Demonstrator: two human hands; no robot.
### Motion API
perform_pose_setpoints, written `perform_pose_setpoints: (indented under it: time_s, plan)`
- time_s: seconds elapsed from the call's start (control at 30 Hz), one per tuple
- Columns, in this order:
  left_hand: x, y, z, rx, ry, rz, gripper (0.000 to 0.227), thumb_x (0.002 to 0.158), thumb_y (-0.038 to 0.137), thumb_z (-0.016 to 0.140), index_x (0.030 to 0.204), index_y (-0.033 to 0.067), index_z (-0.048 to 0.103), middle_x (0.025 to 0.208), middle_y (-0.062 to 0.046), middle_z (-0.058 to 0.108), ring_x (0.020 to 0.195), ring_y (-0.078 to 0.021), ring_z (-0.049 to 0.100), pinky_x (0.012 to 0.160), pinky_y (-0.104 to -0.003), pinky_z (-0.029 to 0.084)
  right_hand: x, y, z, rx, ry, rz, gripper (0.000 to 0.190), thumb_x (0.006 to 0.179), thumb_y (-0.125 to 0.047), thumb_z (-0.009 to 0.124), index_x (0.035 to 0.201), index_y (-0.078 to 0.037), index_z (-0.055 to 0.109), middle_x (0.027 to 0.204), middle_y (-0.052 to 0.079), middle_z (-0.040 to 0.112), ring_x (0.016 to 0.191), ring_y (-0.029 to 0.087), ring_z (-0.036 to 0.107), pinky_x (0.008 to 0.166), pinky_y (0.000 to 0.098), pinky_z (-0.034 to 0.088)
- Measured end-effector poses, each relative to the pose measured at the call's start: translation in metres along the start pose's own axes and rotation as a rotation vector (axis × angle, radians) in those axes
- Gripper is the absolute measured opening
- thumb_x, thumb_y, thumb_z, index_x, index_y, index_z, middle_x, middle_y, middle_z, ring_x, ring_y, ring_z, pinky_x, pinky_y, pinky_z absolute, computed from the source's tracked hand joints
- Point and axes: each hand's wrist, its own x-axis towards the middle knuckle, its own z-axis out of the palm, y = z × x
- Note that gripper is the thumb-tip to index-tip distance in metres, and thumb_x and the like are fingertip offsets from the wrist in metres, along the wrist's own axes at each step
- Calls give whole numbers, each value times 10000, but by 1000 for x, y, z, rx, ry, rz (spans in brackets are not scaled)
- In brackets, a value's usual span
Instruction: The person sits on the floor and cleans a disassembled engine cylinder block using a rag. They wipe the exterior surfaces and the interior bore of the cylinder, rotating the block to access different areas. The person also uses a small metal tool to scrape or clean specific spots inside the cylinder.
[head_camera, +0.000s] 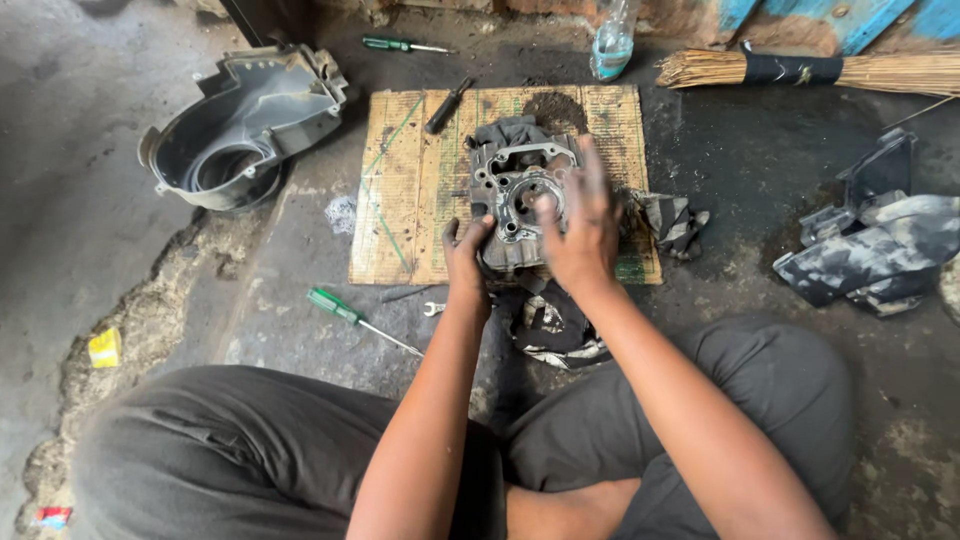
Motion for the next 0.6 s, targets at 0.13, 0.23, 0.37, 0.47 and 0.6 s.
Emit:
perform_pose_setpoints:
  time_s: [0.13,0.23,0.37,0.47,0.6]
  plan:
    - [-6,-3,2,28,54,28,909,761,312,774,1506,12,348,1299,-213,641,1219,-283,573,1033,-365,385,3,7,-6,-51,-93,-193,394,970,-489,608,1146,-189,793,1603,58,430,1413,383,405,1149,591,151]
    - [-11,7,6,-8,39,-20,864,754,295,774,1470,-7,396,1280,-195,630,1193,-299,593,1015,-387,441,-7,5,-6,-39,47,-150,323,993,-417,601,1109,-169,774,1604,90,466,1406,341,443,1189,538,236]
    - [-7,8,-2,-83,-69,-54,830,766,305,784,1428,-88,473,1271,-240,646,1169,-342,630,1002,-404,499,-16,5,8,254,228,-11,391,1092,-379,512,1342,-122,668,1617,62,453,1444,280,473,1251,512,340]
    - [1,15,-11,-120,-317,-80,904,835,301,830,1459,-225,440,1307,-328,554,1134,-412,561,985,-479,462,-10,5,4,397,283,21,461,1107,-419,485,1434,-99,548,1632,65,358,1455,280,468,1242,482,408]
    - [-8,17,2,69,76,-98,986,694,300,806,1523,69,322,1418,-233,518,1254,-340,500,1002,-494,393,-5,-4,-11,-14,-14,-119,493,993,-530,536,1320,-167,604,1613,23,289,1402,283,459,1161,525,372]
